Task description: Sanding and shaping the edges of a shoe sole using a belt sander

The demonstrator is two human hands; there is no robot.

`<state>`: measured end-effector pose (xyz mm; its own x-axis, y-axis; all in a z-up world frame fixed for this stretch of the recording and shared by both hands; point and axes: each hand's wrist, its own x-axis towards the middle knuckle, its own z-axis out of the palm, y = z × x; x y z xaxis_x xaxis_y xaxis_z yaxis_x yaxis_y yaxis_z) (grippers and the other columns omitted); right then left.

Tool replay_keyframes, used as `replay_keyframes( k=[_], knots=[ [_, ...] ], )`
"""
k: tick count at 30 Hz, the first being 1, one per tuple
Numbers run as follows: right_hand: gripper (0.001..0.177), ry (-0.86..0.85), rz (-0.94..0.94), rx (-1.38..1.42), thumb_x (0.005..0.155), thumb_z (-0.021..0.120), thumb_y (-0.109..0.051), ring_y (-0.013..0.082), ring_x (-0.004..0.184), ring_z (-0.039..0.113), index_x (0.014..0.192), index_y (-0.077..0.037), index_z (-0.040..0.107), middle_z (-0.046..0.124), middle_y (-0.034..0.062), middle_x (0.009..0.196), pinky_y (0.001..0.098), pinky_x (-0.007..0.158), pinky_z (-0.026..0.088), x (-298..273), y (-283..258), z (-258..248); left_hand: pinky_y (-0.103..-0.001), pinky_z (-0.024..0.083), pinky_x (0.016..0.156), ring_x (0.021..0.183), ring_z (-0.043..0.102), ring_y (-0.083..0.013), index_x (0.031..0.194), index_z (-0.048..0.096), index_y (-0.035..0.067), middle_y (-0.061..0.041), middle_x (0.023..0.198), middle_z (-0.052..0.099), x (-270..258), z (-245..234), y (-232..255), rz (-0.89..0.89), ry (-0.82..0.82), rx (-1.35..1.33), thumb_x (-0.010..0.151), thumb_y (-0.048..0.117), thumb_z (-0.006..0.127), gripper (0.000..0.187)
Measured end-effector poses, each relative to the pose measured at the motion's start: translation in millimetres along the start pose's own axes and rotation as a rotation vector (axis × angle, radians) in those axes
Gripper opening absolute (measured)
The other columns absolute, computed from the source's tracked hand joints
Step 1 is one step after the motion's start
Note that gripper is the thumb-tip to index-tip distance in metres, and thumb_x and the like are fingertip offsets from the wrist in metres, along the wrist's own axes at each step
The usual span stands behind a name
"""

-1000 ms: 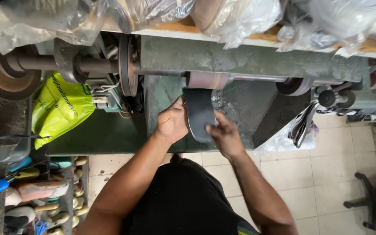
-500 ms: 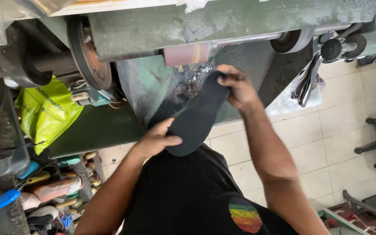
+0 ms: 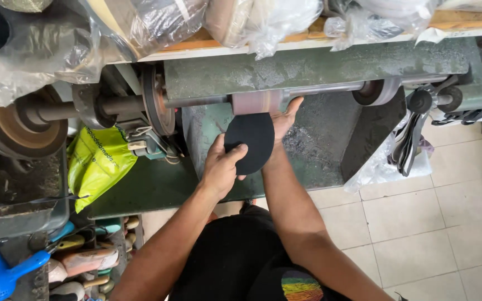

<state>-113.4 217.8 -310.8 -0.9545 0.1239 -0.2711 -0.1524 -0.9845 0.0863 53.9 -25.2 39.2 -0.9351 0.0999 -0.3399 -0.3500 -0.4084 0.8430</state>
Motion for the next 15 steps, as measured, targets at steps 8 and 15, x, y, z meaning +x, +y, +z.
replay_keyframes(
  k=[8, 15],
  knots=[
    [0.094, -0.336, 0.158, 0.091, 0.08, 0.062, -0.076, 0.0297, 0.134, 0.054, 0.136, -0.001, 0.06, 0.062, 0.0195, 0.138, 0.048, 0.128, 0.026, -130.8, 93.3, 167.5, -0.03, 0.044, 0.026, 0.047, 0.058, -0.0241, 0.106, 0.061, 0.005, -0.011, 0.075, 0.055, -2.2, 1.6, 3.1, 0.007, -0.045, 0.037, 0.091, 0.007, 0.068, 0.017],
    [0.097, -0.486, 0.346, 0.169, 0.083, 0.055, -0.076, 0.0279, 0.14, 0.047, 0.138, 0.004, 0.052, 0.059, 0.0192, 0.14, 0.0491, 0.13, 0.018, -253.6, 122.6, 283.9, -0.032, 0.052, 0.029, 0.053, 0.064, -0.0269, 0.117, 0.06, 0.004, -0.022, 0.086, 0.063, -44.3, -13.8, 1.9, -0.051, -0.068, 0.249, 0.088, 0.014, 0.072, 0.033]
  ],
)
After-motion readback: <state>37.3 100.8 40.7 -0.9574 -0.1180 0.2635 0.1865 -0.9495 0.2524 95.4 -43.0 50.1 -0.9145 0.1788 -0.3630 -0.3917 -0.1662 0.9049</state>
